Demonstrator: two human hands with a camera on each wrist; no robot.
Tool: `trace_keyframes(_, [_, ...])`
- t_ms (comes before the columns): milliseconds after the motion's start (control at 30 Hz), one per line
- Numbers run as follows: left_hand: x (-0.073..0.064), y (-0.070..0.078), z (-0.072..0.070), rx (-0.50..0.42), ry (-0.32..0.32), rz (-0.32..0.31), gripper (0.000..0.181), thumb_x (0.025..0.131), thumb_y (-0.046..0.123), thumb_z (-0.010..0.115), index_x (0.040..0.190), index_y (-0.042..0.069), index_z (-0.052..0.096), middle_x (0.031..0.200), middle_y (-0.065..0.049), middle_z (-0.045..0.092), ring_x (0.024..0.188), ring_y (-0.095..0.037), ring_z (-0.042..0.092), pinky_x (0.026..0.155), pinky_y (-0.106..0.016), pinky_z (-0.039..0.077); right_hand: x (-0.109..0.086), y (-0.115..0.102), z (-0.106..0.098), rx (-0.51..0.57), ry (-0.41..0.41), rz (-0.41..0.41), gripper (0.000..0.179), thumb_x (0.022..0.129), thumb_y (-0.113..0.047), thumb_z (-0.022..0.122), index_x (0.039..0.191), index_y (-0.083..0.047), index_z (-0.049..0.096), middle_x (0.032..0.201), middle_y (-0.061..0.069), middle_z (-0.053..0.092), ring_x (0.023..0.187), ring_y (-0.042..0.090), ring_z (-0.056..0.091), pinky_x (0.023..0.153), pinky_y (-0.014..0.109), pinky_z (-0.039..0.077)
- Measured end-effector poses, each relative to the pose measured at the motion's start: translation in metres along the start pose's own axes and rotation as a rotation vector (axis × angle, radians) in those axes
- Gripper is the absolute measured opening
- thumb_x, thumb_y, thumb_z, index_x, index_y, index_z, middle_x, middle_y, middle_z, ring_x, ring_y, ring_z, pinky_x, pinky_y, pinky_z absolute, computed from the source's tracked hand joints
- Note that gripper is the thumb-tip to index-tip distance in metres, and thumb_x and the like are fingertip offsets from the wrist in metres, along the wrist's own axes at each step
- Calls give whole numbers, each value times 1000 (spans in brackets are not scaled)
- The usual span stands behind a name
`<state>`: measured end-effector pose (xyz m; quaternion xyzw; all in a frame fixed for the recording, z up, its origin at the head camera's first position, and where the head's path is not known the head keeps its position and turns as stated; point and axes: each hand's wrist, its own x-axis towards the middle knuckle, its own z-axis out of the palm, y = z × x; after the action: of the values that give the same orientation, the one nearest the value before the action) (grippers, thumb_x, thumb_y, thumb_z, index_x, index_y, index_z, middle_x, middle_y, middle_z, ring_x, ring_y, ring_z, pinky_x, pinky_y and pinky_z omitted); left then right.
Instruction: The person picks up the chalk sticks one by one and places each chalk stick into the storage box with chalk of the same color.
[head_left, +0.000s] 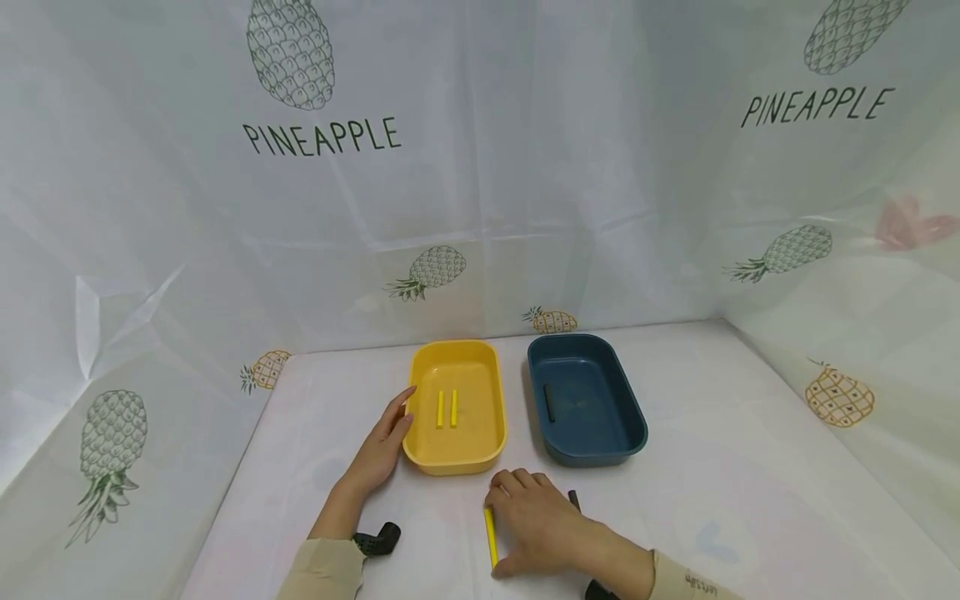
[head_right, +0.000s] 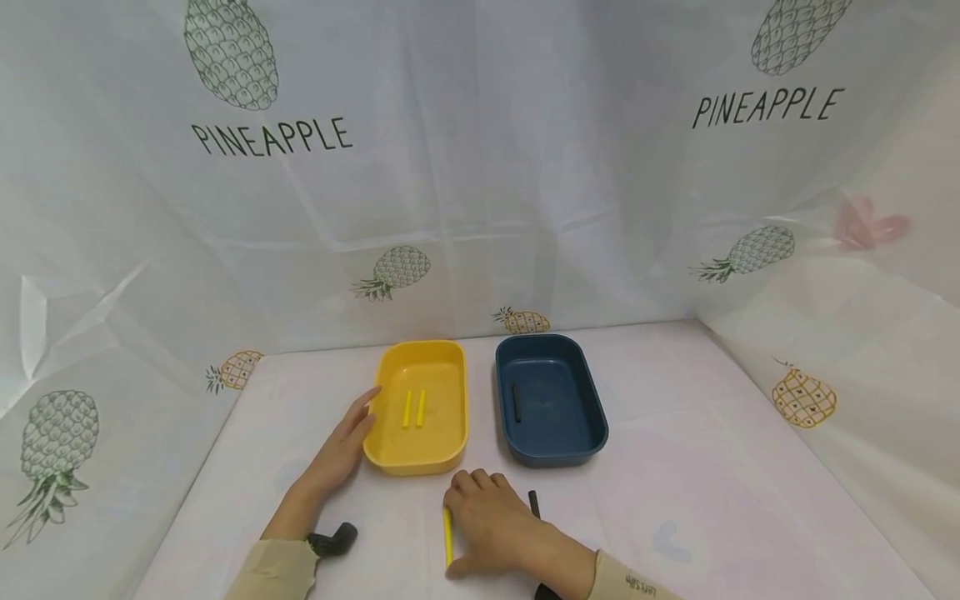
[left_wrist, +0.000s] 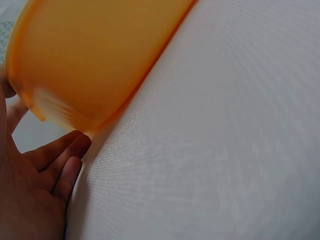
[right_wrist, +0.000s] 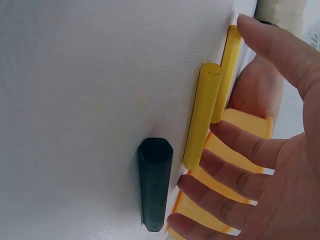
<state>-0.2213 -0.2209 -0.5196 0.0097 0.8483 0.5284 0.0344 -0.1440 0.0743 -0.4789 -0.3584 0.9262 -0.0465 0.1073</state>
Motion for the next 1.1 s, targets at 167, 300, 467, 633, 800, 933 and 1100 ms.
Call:
trace_keyframes(167, [-1,-1,0,4,3,11,46,112,42,41,154,56,32,171,-9,29,160,-36,23,127,-65,15,0,-1,-1,7,-10,14,71,70,-74,82,123,-30,62,135,-8,53,124,18,51,106,46,48])
trace_keyframes(300, [-1,0,1,5,4,10,46,112,43,42,154,56,32,171,-9,28,160,-36,23,127,-64,15,-1,-2,-2,7,-17,19,71,71,-74,82,123,-30,62,135,-8,54,124,18,51,107,46,48])
trace_keyframes(467, [-2,0,1,9,3,7,46,112,43,41,155,54,32,172,-9,27,160,-37,22,127,-65,15,-1,-1,-2,1,-14,18,71,71,-75,80,123,-30,62,134,-9,54,123,17,52,106,46,49])
trace_keyframes(633, [-2,-2,2,0,9,4,46,111,45,42,155,55,33,171,-8,28,160,-36,23,127,-65,15,0,0,-4,8,-20,20,72,73,-75,79,125,-29,62,134,-8,56,123,17,53,107,47,49])
trace_keyframes(800, [0,-4,1,-3,2,5,45,110,48,42,153,57,32,172,-9,28,160,-35,22,127,-64,14,0,1,-9,43,-17,26,71,74,-73,80,126,-28,63,132,-8,57,123,17,54,108,47,49])
trace_keyframes(933, [0,-4,1,-3,-3,13,46,110,49,42,154,56,31,172,-10,27,160,-36,22,127,-64,14,-1,2,-14,75,-5,27,69,74,-70,82,125,-28,63,131,-9,57,122,16,54,108,46,48])
trace_keyframes(1100, [0,-4,0,-8,-3,16,45,110,48,42,154,57,31,172,-9,27,160,-36,22,128,-64,14,0,4,-18,95,8,25,66,74,-70,82,123,-30,62,130,-11,56,119,14,54,105,47,50])
